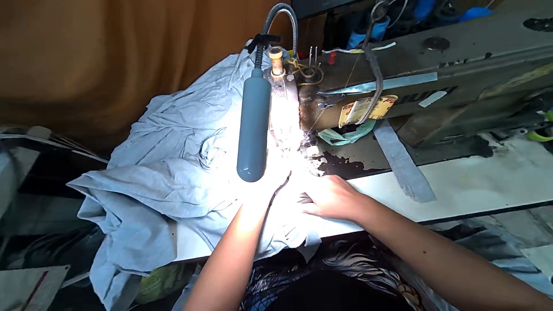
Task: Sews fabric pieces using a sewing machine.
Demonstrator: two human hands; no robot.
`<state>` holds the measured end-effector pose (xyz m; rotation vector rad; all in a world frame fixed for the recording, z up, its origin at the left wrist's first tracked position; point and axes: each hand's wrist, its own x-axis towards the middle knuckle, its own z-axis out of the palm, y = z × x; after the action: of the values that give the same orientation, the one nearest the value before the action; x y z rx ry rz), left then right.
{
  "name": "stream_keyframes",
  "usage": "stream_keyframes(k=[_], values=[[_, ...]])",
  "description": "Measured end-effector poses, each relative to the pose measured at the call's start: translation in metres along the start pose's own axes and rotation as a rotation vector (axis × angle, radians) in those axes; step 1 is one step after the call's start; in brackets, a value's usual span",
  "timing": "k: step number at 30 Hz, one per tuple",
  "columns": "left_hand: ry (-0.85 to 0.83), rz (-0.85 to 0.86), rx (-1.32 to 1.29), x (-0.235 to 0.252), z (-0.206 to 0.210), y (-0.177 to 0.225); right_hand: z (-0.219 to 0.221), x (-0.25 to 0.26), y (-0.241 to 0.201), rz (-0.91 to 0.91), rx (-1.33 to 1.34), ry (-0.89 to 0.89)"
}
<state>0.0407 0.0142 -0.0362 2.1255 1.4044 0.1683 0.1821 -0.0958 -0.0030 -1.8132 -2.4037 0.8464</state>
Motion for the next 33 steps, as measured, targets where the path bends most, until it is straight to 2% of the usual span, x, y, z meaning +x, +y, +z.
stream_keyframes(k=[2, 6, 8, 10, 13, 17, 22, 25, 27, 28, 29, 31, 32, 33], values=[[0.014, -0.024, 0.074, -0.020, -0.014, 0.016, 0.000, 0.002, 0.003, -0.016, -0.012, -0.012], [0.236, 0.236, 0.297, -0.042, 0.005, -0.004, -0.003, 0.003, 0.000, 0.000, -0.046, -0.042], [0.306, 0.397, 0.317, -0.043, 0.009, -0.016, -0.002, 0.004, 0.002, -0.002, -0.042, -0.022], [0.358, 0.466, 0.346, -0.036, 0.012, -0.025, -0.001, 0.006, 0.004, 0.014, -0.030, -0.001], [0.395, 0.444, 0.374, -0.018, 0.019, -0.040, -0.003, 0.011, 0.003, 0.084, -0.016, 0.000], [0.338, 0.506, 0.340, -0.005, 0.026, -0.057, -0.001, 0.015, -0.003, 0.196, -0.026, -0.016], [0.247, 0.385, 0.313, -0.002, 0.044, -0.085, 0.001, 0.016, -0.007, 0.246, -0.019, 0.008], [0.210, 0.343, 0.315, -0.007, 0.036, -0.078, 0.003, 0.017, -0.007, 0.258, -0.023, 0.027], [0.294, 0.427, 0.342, -0.005, 0.026, -0.064, 0.003, 0.017, -0.008, 0.260, -0.013, 0.032], [0.286, 0.404, 0.350, -0.008, 0.020, -0.053, 0.002, 0.016, -0.008, 0.256, -0.005, 0.031], [0.206, 0.310, 0.350, -0.014, 0.013, -0.042, 0.003, 0.013, -0.007, 0.246, 0.019, 0.049], [0.235, 0.306, 0.341, -0.013, 0.011, -0.037, 0.007, -0.001, 0.001, 0.209, 0.107, 0.195], [0.253, 0.326, 0.354, -0.011, 0.007, -0.032, 0.010, -0.013, 0.008, 0.182, 0.142, 0.341], [0.182, 0.271, 0.379, -0.014, -0.006, -0.018, 0.012, -0.027, 0.017, 0.161, 0.154, 0.511]])
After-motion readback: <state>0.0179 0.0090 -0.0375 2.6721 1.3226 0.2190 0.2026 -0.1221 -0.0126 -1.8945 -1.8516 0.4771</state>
